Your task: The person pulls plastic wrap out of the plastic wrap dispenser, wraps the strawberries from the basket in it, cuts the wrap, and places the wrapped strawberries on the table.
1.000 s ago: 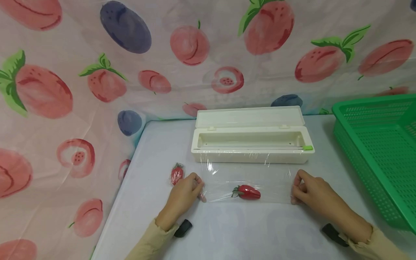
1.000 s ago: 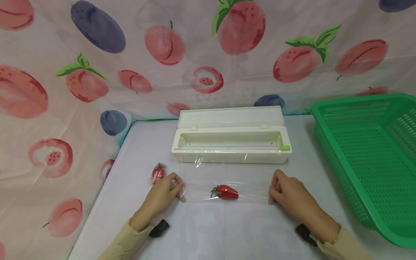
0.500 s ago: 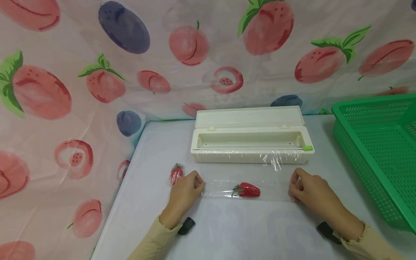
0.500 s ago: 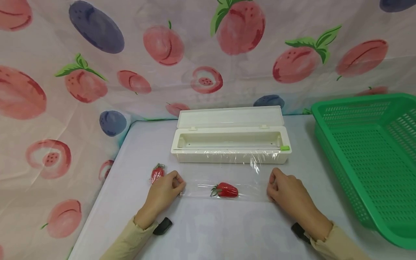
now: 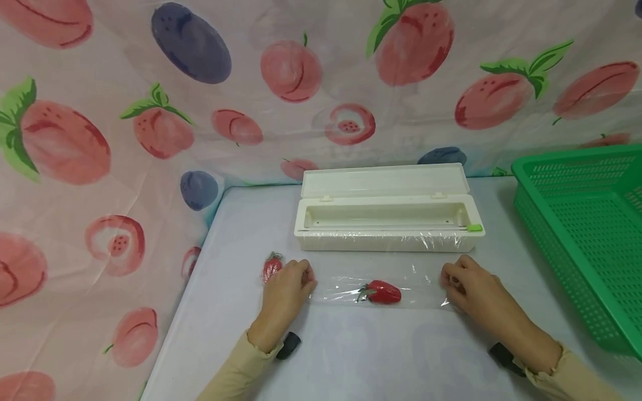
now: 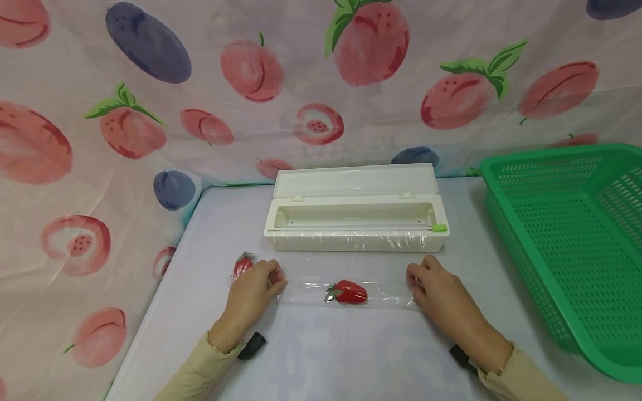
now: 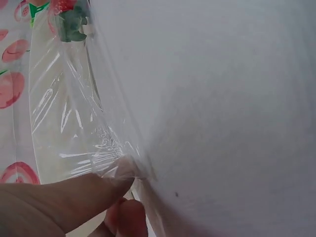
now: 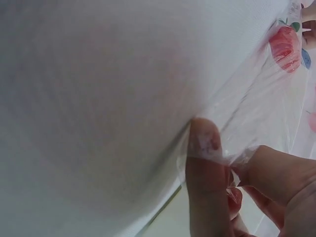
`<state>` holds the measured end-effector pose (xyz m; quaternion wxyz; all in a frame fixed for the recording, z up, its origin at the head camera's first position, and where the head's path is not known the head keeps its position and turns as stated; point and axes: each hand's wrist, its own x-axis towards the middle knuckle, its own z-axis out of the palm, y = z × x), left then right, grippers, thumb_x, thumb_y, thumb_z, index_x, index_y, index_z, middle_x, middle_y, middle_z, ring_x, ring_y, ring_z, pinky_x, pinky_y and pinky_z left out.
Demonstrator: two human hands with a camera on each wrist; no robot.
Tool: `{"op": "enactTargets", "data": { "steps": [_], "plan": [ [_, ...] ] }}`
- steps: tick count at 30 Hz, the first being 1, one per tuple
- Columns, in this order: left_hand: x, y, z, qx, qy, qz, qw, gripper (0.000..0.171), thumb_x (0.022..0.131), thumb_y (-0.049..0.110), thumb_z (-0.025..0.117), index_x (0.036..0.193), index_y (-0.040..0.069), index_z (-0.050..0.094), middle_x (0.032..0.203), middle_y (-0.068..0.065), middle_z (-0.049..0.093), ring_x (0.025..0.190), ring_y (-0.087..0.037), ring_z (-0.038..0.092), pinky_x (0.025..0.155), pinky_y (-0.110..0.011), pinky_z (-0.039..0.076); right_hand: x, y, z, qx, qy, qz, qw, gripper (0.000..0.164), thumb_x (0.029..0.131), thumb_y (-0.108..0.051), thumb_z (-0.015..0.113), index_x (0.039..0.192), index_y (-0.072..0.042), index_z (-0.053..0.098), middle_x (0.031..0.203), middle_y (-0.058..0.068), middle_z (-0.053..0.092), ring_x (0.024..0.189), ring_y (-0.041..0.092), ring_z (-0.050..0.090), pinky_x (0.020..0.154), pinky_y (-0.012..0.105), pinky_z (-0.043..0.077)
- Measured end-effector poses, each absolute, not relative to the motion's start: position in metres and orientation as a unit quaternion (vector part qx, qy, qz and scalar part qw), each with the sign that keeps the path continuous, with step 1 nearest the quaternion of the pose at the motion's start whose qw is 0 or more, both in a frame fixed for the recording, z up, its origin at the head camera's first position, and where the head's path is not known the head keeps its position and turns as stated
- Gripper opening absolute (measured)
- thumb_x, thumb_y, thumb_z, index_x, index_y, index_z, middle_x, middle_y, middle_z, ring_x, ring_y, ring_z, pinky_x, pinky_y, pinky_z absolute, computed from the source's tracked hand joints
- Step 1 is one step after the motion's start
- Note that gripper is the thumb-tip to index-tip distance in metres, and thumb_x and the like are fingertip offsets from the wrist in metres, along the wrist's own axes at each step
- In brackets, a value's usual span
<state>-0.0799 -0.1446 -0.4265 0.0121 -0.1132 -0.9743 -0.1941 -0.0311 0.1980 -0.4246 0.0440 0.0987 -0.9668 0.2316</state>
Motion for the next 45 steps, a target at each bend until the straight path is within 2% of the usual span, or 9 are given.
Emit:
{"op": "enactTargets", "data": {
  "steps": [5, 12, 17, 21, 25, 28, 32, 37, 45],
  "plan": [
    [-0.08, -0.145, -0.427, -0.133, -0.974, -0.18, 0.022, 0.018, 0.079, 0.014, 0.083, 0.076, 0.02, 0.066, 0.072, 0.007, 0.055, 0.065, -0.009, 0.052, 0.054, -0.023, 0.041, -0.033, 0.199, -0.426, 0.103, -0.966, 0.236, 0.015, 0.017, 0.081, 0.006, 0.071, 0.083, -0.01, 0.071, 0.082, 0.001, 0.051, 0.068, 0.01, 0.049, 0.053, 0.023, 0.043],
    [-0.077, -0.147, -0.421, -0.14, -0.973, -0.182, 0.0, 0.006, 0.08, 0.013, 0.082, 0.084, 0.018, 0.08, 0.076, 0.006, 0.062, 0.073, -0.013, 0.062, 0.059, -0.022, 0.046, -0.033, 0.205, -0.428, 0.135, -0.961, 0.242, 0.008, 0.018, 0.077, 0.008, 0.075, 0.088, -0.007, 0.073, 0.086, -0.002, 0.053, 0.068, 0.004, 0.052, 0.054, 0.021, 0.047],
    [-0.074, -0.153, -0.418, -0.155, -0.97, -0.188, -0.026, 0.013, 0.079, 0.014, 0.083, 0.091, 0.017, 0.082, 0.078, 0.005, 0.064, 0.073, -0.012, 0.061, 0.058, -0.021, 0.044, -0.033, 0.209, -0.428, 0.142, -0.963, 0.23, -0.02, 0.018, 0.078, 0.003, 0.078, 0.093, -0.006, 0.075, 0.09, -0.002, 0.053, 0.069, 0.004, 0.049, 0.055, 0.021, 0.046],
    [-0.073, -0.158, -0.417, -0.175, -0.965, -0.19, -0.04, 0.022, 0.079, 0.025, 0.084, 0.098, 0.016, 0.081, 0.081, 0.004, 0.065, 0.071, -0.009, 0.058, 0.059, -0.021, 0.043, -0.034, 0.215, -0.428, 0.162, -0.962, 0.215, -0.042, 0.02, 0.078, -0.007, 0.082, 0.097, -0.009, 0.076, 0.093, -0.002, 0.054, 0.073, 0.005, 0.049, 0.059, 0.022, 0.047],
    [-0.071, -0.162, -0.417, -0.19, -0.961, -0.193, -0.05, 0.041, 0.073, 0.038, 0.087, 0.105, 0.014, 0.079, 0.086, 0.004, 0.064, 0.071, -0.009, 0.056, 0.06, -0.022, 0.044, -0.032, 0.226, -0.427, 0.202, -0.955, 0.211, -0.052, 0.034, 0.076, -0.02, 0.086, 0.106, -0.009, 0.077, 0.096, -0.006, 0.053, 0.08, 0.004, 0.05, 0.066, 0.025, 0.05],
    [-0.071, -0.164, -0.417, -0.201, -0.96, -0.187, -0.055, 0.046, 0.07, 0.035, 0.09, 0.108, 0.013, 0.078, 0.087, 0.003, 0.063, 0.07, -0.01, 0.055, 0.06, -0.022, 0.043, -0.031, 0.234, -0.428, 0.231, -0.949, 0.211, -0.043, 0.039, 0.075, -0.022, 0.086, 0.111, -0.009, 0.076, 0.097, -0.01, 0.053, 0.084, 0.003, 0.049, 0.07, 0.025, 0.05],
    [-0.072, -0.165, -0.418, -0.215, -0.958, -0.182, -0.056, 0.037, 0.075, 0.024, 0.087, 0.107, 0.01, 0.078, 0.086, 0.001, 0.064, 0.071, -0.01, 0.056, 0.058, -0.021, 0.042, -0.033, 0.24, -0.432, 0.252, -0.944, 0.214, -0.012, 0.032, 0.077, -0.014, 0.084, 0.108, -0.009, 0.078, 0.096, -0.011, 0.054, 0.083, 0.0, 0.05, 0.068, 0.024, 0.051],
    [-0.072, -0.163, -0.42, -0.226, -0.957, -0.174, -0.05, 0.028, 0.081, 0.022, 0.083, 0.106, 0.009, 0.079, 0.085, 0.002, 0.065, 0.072, -0.009, 0.059, 0.059, -0.021, 0.045, -0.035, 0.242, -0.436, 0.264, -0.941, 0.21, 0.032, 0.024, 0.077, -0.003, 0.082, 0.1, -0.012, 0.08, 0.093, -0.012, 0.055, 0.079, -0.002, 0.05, 0.063, 0.022, 0.05],
    [-0.072, -0.164, -0.426, -0.264, -0.952, -0.154, 0.012, 0.013, 0.088, 0.021, 0.076, 0.095, 0.01, 0.08, 0.076, 0.006, 0.063, 0.064, -0.007, 0.059, 0.058, -0.022, 0.048, -0.036, 0.243, -0.434, 0.235, -0.944, 0.232, 0.003, 0.018, 0.084, -0.006, 0.076, 0.098, -0.017, 0.08, 0.096, -0.013, 0.057, 0.082, -0.003, 0.052, 0.066, 0.024, 0.051]
  ]
}}
